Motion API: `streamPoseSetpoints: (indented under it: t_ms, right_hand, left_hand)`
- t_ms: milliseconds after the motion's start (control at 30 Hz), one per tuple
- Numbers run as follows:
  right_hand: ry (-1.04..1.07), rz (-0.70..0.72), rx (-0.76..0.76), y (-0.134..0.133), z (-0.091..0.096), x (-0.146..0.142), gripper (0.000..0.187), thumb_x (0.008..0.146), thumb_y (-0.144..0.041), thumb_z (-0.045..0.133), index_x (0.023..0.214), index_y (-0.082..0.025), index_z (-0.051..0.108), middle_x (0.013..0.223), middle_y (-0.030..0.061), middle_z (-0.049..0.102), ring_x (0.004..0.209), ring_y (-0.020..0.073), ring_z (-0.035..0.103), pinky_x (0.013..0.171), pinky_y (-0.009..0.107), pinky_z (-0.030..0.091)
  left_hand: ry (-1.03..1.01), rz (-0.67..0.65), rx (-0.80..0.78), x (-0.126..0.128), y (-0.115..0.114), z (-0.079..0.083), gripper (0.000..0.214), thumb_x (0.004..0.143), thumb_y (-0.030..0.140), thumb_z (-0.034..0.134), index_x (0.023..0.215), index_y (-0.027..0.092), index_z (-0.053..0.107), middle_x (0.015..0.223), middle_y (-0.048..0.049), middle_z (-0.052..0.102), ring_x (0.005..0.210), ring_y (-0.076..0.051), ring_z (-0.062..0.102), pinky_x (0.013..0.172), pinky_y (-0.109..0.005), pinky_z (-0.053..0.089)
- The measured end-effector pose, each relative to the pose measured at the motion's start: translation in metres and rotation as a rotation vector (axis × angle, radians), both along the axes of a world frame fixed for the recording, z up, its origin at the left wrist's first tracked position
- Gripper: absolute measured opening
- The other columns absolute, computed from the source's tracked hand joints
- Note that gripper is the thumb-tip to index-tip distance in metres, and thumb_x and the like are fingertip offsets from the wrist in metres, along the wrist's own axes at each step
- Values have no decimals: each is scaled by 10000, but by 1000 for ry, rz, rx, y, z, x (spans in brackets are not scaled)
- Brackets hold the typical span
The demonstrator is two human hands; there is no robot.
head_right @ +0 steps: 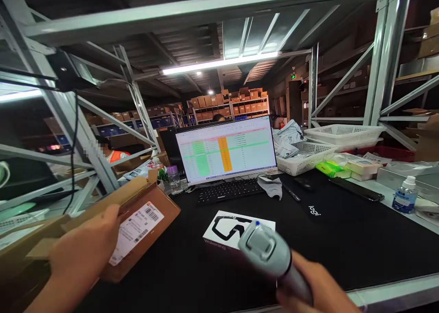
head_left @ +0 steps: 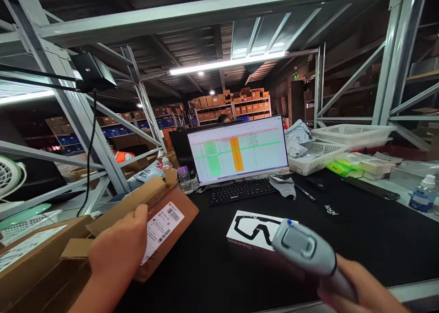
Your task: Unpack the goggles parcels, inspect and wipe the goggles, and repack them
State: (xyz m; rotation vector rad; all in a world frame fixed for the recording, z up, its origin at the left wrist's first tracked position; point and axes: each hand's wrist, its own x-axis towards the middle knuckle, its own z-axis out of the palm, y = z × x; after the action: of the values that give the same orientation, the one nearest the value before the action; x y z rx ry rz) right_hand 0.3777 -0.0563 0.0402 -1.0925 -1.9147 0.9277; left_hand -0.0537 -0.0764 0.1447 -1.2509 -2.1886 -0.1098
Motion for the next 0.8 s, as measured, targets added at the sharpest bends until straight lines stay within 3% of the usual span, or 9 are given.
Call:
streamPoseSetpoints:
  t_ms: [100, 167, 200, 267, 333, 400, 567, 700, 800]
  right_hand:
    - [-61, -257, -129, 53, -15, 49, 794, 712, -578, 672, 1378, -173, 524, 828, 73, 750, 585, 271, 710, 544, 345, 595]
    - [-84, -430, -125, 94, -28, 93, 727, 687, -567, 667, 1289, -172, 563, 806, 86, 738, 594, 288, 720, 526, 356, 577]
    - [-133, -499, -111, 113, -35, 117, 584, 686, -545, 663, 1147, -189, 624, 771, 90, 730, 594, 293, 723, 534, 362, 569]
    - [-275, -587, -89, 144, -47, 165, 296, 715, -503, 631, 823, -228, 642, 653, 97, 696, 505, 285, 691, 501, 372, 516]
    - [-306, -617, -123, 162, -57, 205, 243, 729, -474, 615, 664, -241, 597, 620, 121, 688, 480, 284, 681, 504, 387, 498]
    - [-269, -635, -185, 167, -63, 227, 256, 692, -476, 636, 593, -251, 565, 594, 127, 682, 476, 299, 678, 489, 397, 496]
    - [-183, -654, -177, 148, -71, 216, 310, 656, -526, 679, 606, -245, 557, 554, 101, 659, 451, 290, 656, 421, 360, 470]
    - [-159, -654, -150, 124, -65, 192, 295, 712, -517, 631, 683, -232, 562, 608, 92, 668, 454, 245, 648, 404, 308, 447]
    - [-115, -642, -180, 101, -61, 188, 363, 679, -571, 646, 819, -238, 610, 639, 59, 686, 477, 255, 663, 411, 317, 489]
  left_hand:
    - [133, 23, -61, -7, 11, -8, 464, 949, 40, 168, 976, 119, 625, 791, -152, 673, 753, -360, 714, 584, -408, 504]
    - [107, 11, -68, -7, 18, -15, 458, 932, 18, 188, 998, 82, 636, 757, -159, 671, 681, -354, 708, 537, -400, 507]
    - [98, -7, -63, -6, 22, -19, 457, 925, 12, 198, 1047, 51, 637, 772, -177, 675, 686, -362, 708, 548, -415, 519]
    - [108, -87, -42, 0, 31, -29, 445, 930, 27, 246, 1199, -15, 598, 955, -261, 687, 879, -398, 710, 723, -490, 558]
    - [116, -228, -27, 10, 45, -43, 448, 950, 75, 321, 1334, -14, 535, 1269, -316, 598, 1193, -417, 600, 1021, -556, 456]
    - [87, -394, -39, 24, 69, -60, 442, 958, 127, 397, 1371, 59, 540, 1455, -264, 493, 1360, -377, 470, 1181, -535, 299]
    - [-109, -757, -166, 67, 171, -103, 388, 958, 332, 543, 1321, 213, 611, 1415, -126, 573, 1296, -271, 554, 1097, -415, 455]
    - [-154, -968, -279, 101, 252, -123, 529, 931, 391, 639, 1418, 226, 519, 1547, -126, 434, 1417, -333, 412, 1154, -590, 339]
    - [-135, -1084, -337, 125, 289, -134, 603, 904, 438, 678, 1439, 230, 494, 1602, -124, 349, 1460, -368, 327, 1172, -650, 266]
